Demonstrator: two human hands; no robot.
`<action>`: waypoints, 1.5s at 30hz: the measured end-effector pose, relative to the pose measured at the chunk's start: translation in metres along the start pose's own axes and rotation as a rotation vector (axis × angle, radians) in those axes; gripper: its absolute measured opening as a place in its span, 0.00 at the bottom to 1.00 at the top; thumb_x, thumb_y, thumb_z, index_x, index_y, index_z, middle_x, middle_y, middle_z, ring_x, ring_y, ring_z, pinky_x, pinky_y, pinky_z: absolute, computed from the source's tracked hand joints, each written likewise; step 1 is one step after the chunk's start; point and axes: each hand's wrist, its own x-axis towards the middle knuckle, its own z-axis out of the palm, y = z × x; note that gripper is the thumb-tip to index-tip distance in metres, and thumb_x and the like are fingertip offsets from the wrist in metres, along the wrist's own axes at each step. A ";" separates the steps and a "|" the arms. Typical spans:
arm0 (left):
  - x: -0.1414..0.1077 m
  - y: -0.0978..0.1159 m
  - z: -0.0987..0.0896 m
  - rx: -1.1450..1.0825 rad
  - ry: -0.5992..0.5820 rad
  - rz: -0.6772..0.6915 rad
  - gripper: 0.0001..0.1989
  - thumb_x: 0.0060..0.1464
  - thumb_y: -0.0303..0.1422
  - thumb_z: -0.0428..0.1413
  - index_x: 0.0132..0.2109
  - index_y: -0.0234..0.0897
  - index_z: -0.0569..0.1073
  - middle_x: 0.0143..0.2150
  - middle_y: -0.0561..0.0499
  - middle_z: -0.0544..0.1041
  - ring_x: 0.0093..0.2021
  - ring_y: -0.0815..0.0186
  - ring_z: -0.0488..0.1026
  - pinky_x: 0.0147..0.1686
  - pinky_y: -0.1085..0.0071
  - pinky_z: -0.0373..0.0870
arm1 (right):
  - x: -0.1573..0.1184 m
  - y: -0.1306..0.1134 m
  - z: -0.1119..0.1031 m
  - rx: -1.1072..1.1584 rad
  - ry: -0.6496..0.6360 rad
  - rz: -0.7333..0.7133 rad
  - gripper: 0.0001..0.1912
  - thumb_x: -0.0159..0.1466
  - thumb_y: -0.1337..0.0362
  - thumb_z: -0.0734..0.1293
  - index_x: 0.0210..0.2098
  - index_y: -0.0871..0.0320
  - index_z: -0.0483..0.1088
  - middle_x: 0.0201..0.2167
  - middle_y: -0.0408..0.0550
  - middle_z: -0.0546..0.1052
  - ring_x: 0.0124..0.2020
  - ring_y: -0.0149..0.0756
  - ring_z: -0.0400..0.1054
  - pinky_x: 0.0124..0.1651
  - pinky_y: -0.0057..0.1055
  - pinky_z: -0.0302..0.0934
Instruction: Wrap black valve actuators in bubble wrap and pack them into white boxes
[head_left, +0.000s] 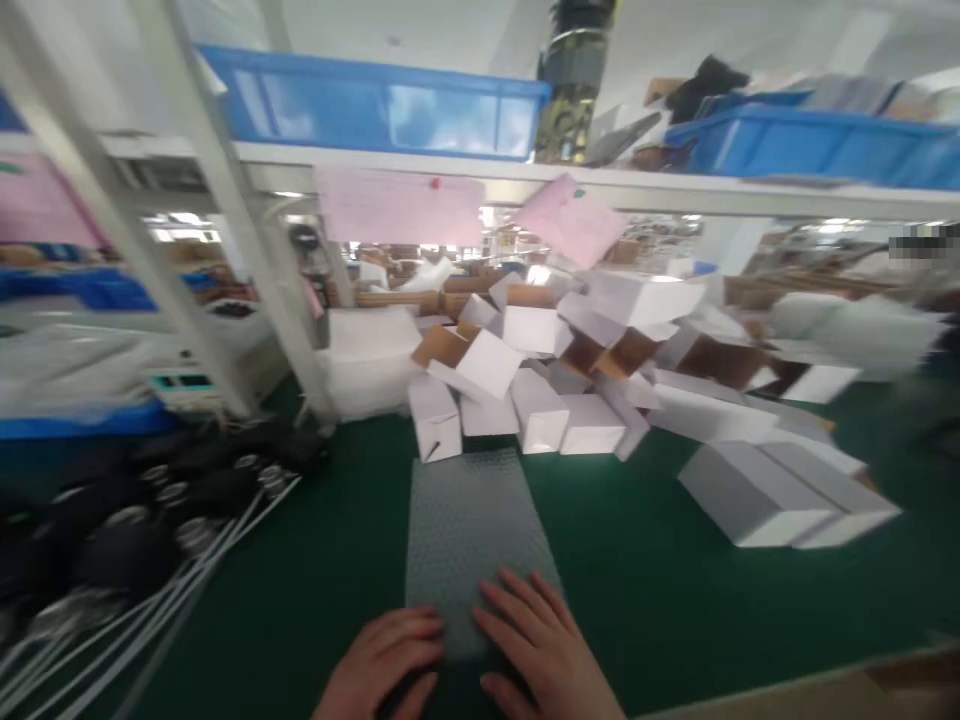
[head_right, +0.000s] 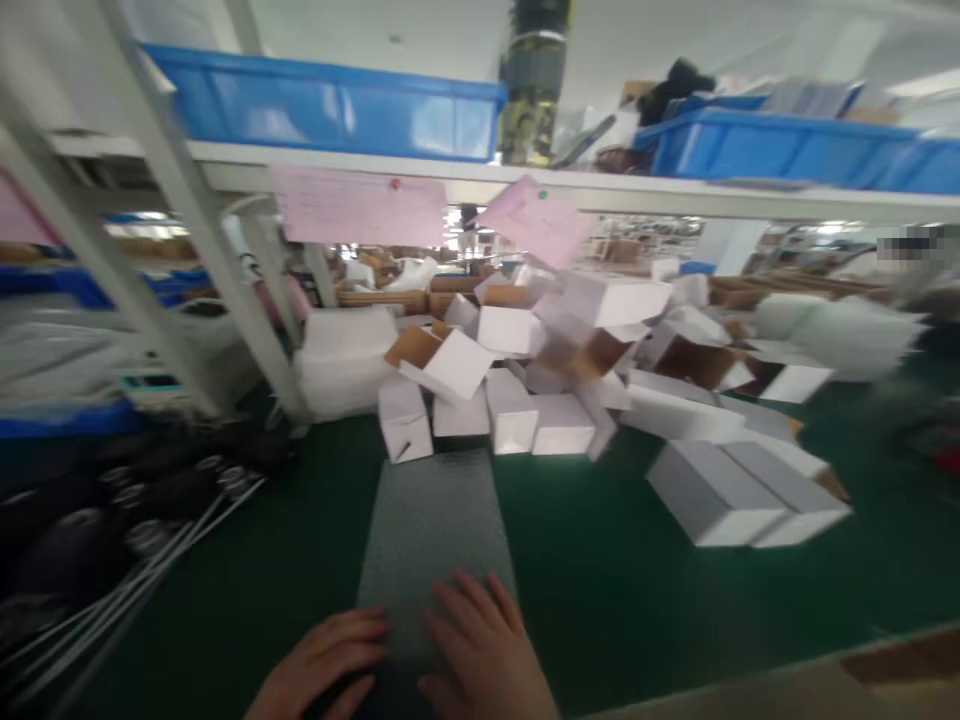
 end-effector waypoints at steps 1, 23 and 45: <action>0.000 0.004 -0.005 -0.010 0.024 -0.043 0.09 0.64 0.31 0.57 0.49 0.48 0.77 0.49 0.52 0.84 0.51 0.65 0.81 0.52 0.73 0.79 | 0.002 0.002 0.003 -0.032 0.008 -0.005 0.23 0.66 0.59 0.70 0.59 0.51 0.72 0.60 0.46 0.77 0.59 0.50 0.74 0.57 0.47 0.73; 0.084 -0.155 -0.089 0.476 0.162 -0.788 0.33 0.56 0.36 0.63 0.64 0.25 0.64 0.57 0.30 0.70 0.60 0.40 0.67 0.62 0.43 0.62 | 0.029 -0.023 0.016 0.050 0.365 0.116 0.13 0.72 0.64 0.62 0.54 0.56 0.71 0.49 0.59 0.80 0.47 0.46 0.80 0.43 0.40 0.80; -0.012 0.023 0.006 -0.819 0.333 -0.750 0.41 0.34 0.29 0.73 0.57 0.45 0.66 0.55 0.47 0.74 0.55 0.53 0.74 0.52 0.61 0.76 | 0.035 -0.067 0.023 1.282 0.158 0.419 0.44 0.60 0.47 0.76 0.69 0.50 0.59 0.66 0.58 0.70 0.65 0.52 0.67 0.65 0.46 0.66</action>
